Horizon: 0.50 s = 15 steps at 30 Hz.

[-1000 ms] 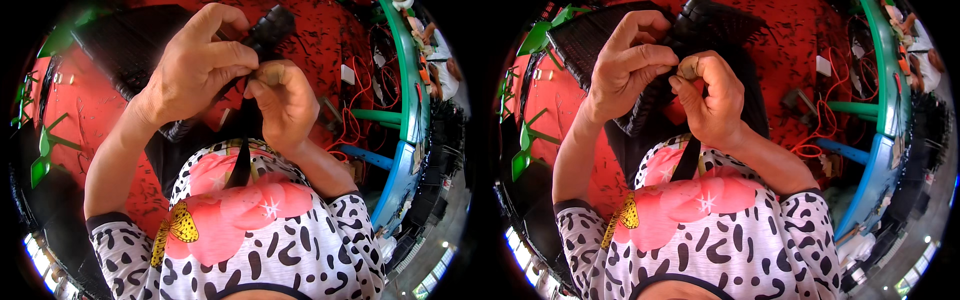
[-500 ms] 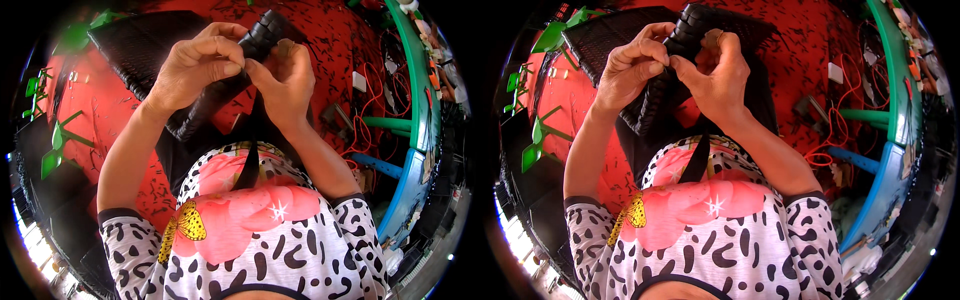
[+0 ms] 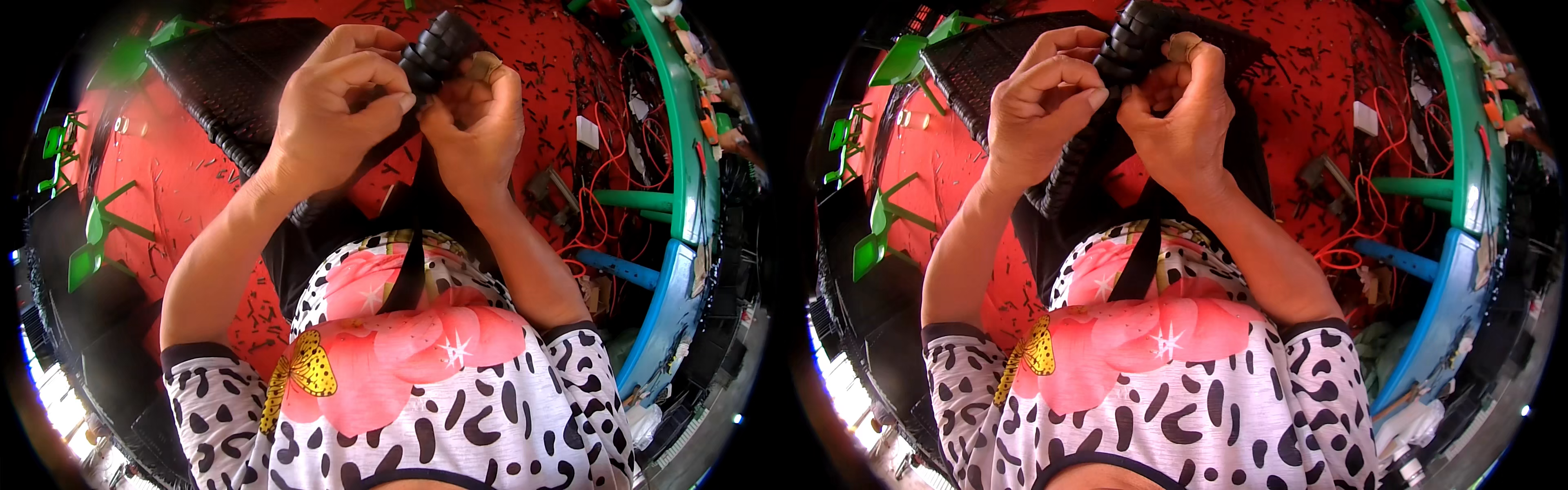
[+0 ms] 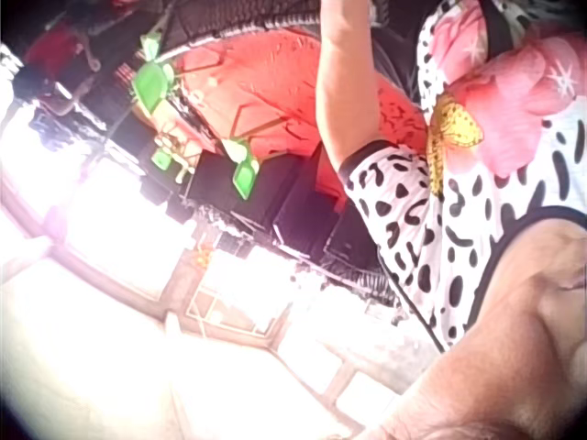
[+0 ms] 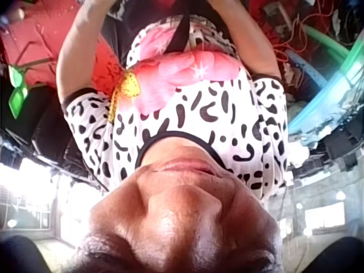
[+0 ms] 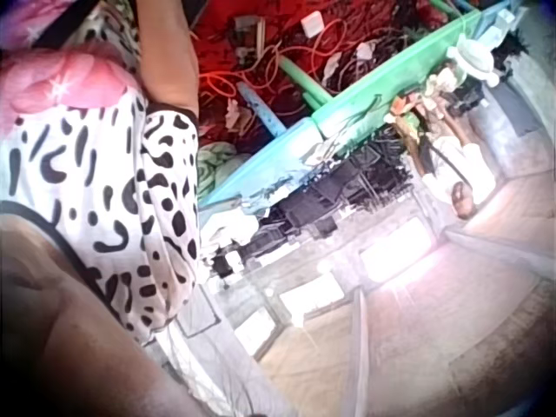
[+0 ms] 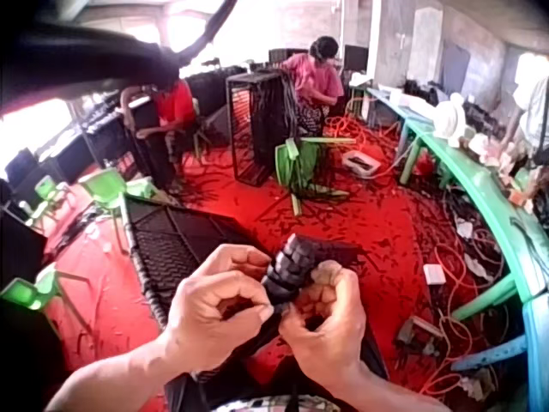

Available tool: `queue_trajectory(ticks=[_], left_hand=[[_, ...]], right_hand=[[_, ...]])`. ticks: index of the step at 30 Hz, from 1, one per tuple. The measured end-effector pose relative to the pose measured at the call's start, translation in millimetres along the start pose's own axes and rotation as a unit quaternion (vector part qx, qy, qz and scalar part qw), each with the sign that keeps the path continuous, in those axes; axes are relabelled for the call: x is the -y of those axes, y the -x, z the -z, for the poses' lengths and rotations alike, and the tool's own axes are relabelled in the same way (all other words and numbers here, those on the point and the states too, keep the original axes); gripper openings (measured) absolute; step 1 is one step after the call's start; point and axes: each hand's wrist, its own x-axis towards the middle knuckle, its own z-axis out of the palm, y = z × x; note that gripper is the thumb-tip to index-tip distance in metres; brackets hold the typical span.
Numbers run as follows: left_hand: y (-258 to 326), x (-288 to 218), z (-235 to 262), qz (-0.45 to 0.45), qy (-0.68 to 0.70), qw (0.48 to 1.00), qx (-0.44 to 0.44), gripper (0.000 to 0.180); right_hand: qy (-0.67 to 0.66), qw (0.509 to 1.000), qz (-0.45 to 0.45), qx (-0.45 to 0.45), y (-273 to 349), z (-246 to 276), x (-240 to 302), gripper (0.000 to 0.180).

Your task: The person is weaving a black plastic wicker strip onto the edge of a furniture panel by hand. They thread the strip through the existing wicker and pull it tight to secure the border.

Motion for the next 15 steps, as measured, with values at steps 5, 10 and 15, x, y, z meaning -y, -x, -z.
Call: queue_trajectory(ticks=[5,10,15], left_hand=[[-2,3,-16,-0.11,-0.159,0.975,-0.105,0.01],[-1,1,-21,-0.204,-0.281,0.927,-0.143,0.013],[1,1,-25,-0.22,-0.314,0.912,-0.144,0.014]], right_hand=[[0.051,0.998,0.004,0.042,4,4,5,0.05],[0.029,0.998,0.051,0.003,2,0,-2,0.043],[0.028,0.997,0.071,0.013,1,1,-4,0.042]])
